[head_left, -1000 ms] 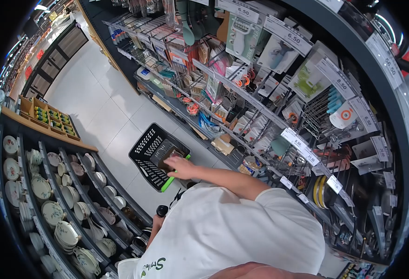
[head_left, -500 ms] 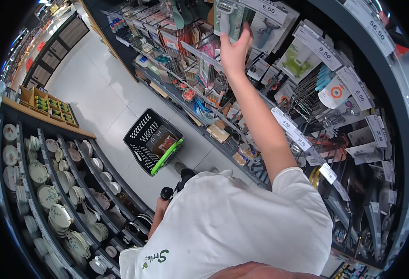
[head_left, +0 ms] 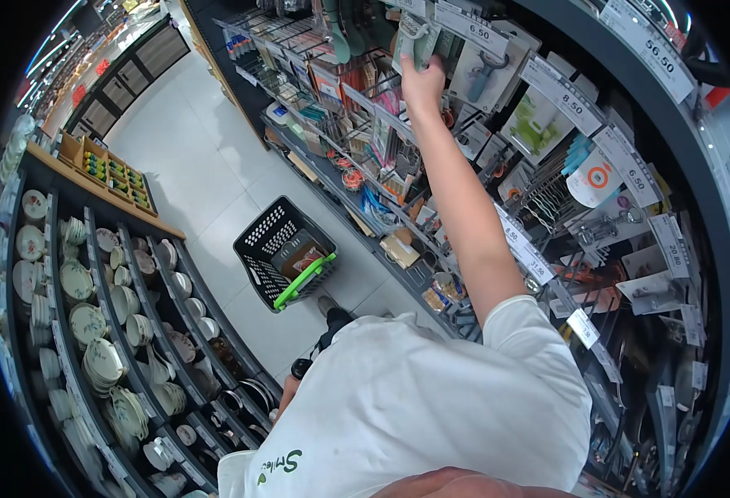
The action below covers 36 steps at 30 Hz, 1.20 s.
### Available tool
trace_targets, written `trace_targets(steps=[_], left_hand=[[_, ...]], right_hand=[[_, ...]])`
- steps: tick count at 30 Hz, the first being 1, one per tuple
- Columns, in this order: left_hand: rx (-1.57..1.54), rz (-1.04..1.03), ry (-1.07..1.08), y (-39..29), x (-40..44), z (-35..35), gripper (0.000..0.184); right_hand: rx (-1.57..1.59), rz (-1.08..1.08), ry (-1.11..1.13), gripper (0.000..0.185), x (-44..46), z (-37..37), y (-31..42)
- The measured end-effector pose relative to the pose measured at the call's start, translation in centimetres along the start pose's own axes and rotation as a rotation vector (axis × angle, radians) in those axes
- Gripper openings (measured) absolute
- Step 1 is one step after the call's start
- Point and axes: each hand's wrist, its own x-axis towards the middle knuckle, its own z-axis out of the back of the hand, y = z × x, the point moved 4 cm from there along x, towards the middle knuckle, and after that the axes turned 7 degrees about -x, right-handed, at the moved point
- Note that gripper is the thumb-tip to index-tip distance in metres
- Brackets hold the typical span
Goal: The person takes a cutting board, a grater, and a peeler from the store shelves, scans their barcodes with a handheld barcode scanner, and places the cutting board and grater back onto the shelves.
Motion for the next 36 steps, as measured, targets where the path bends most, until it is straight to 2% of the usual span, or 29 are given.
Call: trace_targets(steps=[1,3,4,8,11,13,14,15,16,17,19,20,23,25,27,29,30,32,34,36], left_hand=[[-0.002,-0.001,-0.004,1.4,-1.3,0.9,0.017],[-0.005,-0.005,-0.011,2.6,-2.8,1.7,0.017],[-0.007,-0.008,-0.015,2.1,-2.6,1.3,0.017],[-0.018,-0.024,-0.028,0.9,-3.0,0.7,0.016],[-0.025,-0.03,-0.042,-2.7,-2.1,-1.4,0.016],[-0.025,-0.031,-0.049,-4.4,-2.2,-1.8,0.016],[-0.025,-0.032,-0.051,-4.7,-2.4,-1.4,0.016],[-0.026,-0.033,-0.054,-5.9,-2.8,-1.6,0.016],[-0.031,-0.037,-0.06,-7.4,-3.3,-1.8,0.016],[0.037,-0.022,-0.084,-11.1,-4.2,-2.2,0.015],[0.073,-0.016,-0.1,-17.1,-5.4,-2.7,0.013],[-0.006,-0.071,-0.101,-17.1,-4.1,-2.5,0.013],[-0.221,-0.241,-0.108,-25.3,-5.7,-3.2,0.014],[-0.389,-0.393,-0.081,-31.3,-7.6,-3.9,0.016],[-0.607,-0.546,-0.05,-37.9,-11.0,-5.3,0.026],[-0.637,-0.753,0.119,-42.4,-13.2,-6.4,0.027],[-0.677,-0.787,0.134,-44.1,-14.4,-7.1,0.034],[-0.744,-0.758,0.168,-44.8,-14.9,-8.3,0.039],[-0.841,-0.677,0.233,-45.5,-15.3,-9.7,0.05],[-0.841,-0.661,0.244,-45.2,-14.9,-10.6,0.05]], right_hand=[[0.007,0.003,0.001,0.039,0.0,-0.1,-0.3],[0.211,-0.1,0.163,0.034,0.2,-1.0,-0.7],[0.353,-0.132,0.192,0.026,-0.8,-0.2,1.3],[0.62,-0.005,0.278,0.019,-2.4,-0.2,3.9],[0.672,-0.006,0.324,0.019,-3.6,0.4,5.4],[0.633,0.038,0.332,0.02,-3.9,0.7,4.8],[0.512,0.084,0.357,0.02,-4.3,1.1,4.6],[0.392,0.131,0.381,0.02,-4.9,1.6,5.1],[0.545,0.07,0.423,0.021,-5.8,1.9,5.5],[0.552,0.073,0.429,0.021,-6.6,2.4,6.0],[0.828,-0.256,0.508,0.021,-8.9,3.0,6.0],[0.858,-0.319,0.551,0.022,-10.3,3.9,6.8],[0.916,-0.421,0.665,0.023,-14.9,6.8,9.0],[0.97,-0.593,0.846,0.023,-18.8,8.1,9.7],[0.954,-0.588,0.93,0.022,-21.6,9.4,9.5],[0.936,-0.578,1.007,0.022,-23.8,10.9,9.4],[0.885,-0.529,1.029,0.022,-24.4,11.7,9.7],[0.817,-0.46,1.049,0.023,-25.4,12.9,9.7],[0.817,-0.482,1.038,0.023,-25.7,14.0,9.9],[0.807,-0.506,1.016,0.023,-25.8,14.9,9.6]])
